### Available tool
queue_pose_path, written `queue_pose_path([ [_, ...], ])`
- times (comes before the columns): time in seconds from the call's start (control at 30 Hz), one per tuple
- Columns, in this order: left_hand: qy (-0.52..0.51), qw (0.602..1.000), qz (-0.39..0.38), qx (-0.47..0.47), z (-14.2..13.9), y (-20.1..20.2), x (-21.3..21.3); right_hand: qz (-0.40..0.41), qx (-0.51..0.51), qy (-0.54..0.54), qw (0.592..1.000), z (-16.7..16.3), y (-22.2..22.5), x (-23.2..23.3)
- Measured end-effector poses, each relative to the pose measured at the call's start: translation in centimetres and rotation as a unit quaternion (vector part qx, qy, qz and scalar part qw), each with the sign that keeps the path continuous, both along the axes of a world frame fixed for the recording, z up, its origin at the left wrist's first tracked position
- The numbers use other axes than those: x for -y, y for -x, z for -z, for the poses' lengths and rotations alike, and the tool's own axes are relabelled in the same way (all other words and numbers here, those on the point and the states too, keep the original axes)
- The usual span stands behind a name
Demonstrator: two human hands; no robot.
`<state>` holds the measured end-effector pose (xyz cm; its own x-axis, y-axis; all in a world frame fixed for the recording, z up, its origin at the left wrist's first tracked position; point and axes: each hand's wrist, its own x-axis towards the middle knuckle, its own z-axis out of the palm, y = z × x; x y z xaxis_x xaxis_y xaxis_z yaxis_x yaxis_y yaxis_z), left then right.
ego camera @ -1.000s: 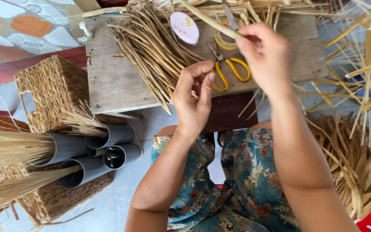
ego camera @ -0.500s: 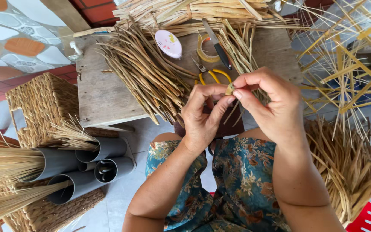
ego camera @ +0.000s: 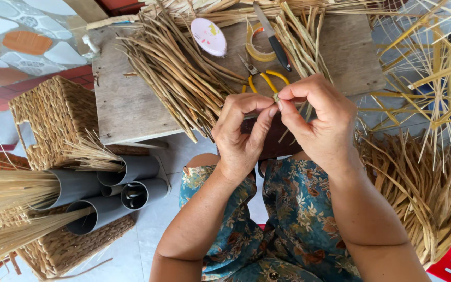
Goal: The person sits at a workbench and peels the outer skin off long rattan strips by hand, working along each strip's length, then trims the peeled strips with yellow-handled scissors and sets them with a pile of processed strips on the bench.
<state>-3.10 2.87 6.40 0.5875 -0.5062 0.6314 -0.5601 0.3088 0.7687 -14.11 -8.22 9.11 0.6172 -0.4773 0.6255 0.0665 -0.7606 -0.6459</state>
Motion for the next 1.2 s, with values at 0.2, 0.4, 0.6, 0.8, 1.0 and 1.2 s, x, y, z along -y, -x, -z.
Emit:
queue_pose_path([
  [0.2, 0.003, 1.0, -0.002, -0.006, 0.7, -0.5, -0.3, -0.004, -0.004, 0.012, 1.0, 0.0, -0.1, -0.3],
  [0.4, -0.019, 1.0, -0.003, -0.017, 0.4, -0.7, -0.4, -0.005, -0.021, 0.049, 0.999, -0.2, -0.3, -0.4],
  [0.6, -0.05, 0.999, -0.005, 0.012, 0.4, -1.2, -0.5, -0.023, -0.01, 0.0, 1.0, 1.1, -0.7, -0.6],
  [0.8, -0.007, 0.999, 0.029, -0.022, 1.7, -1.1, -0.3, -0.079, 0.016, -0.239, 0.968, 3.2, -1.1, -0.7],
  [1.0, 0.079, 0.951, 0.17, -0.244, 2.8, -0.9, 0.2, -0.084, 0.052, -0.276, 0.956, 4.0, -1.1, -0.8],
  [1.2, 0.025, 0.977, 0.117, -0.174, 2.4, -0.9, -0.2, -0.104, 0.063, -0.289, 0.949, 4.0, -1.1, -0.9],
])
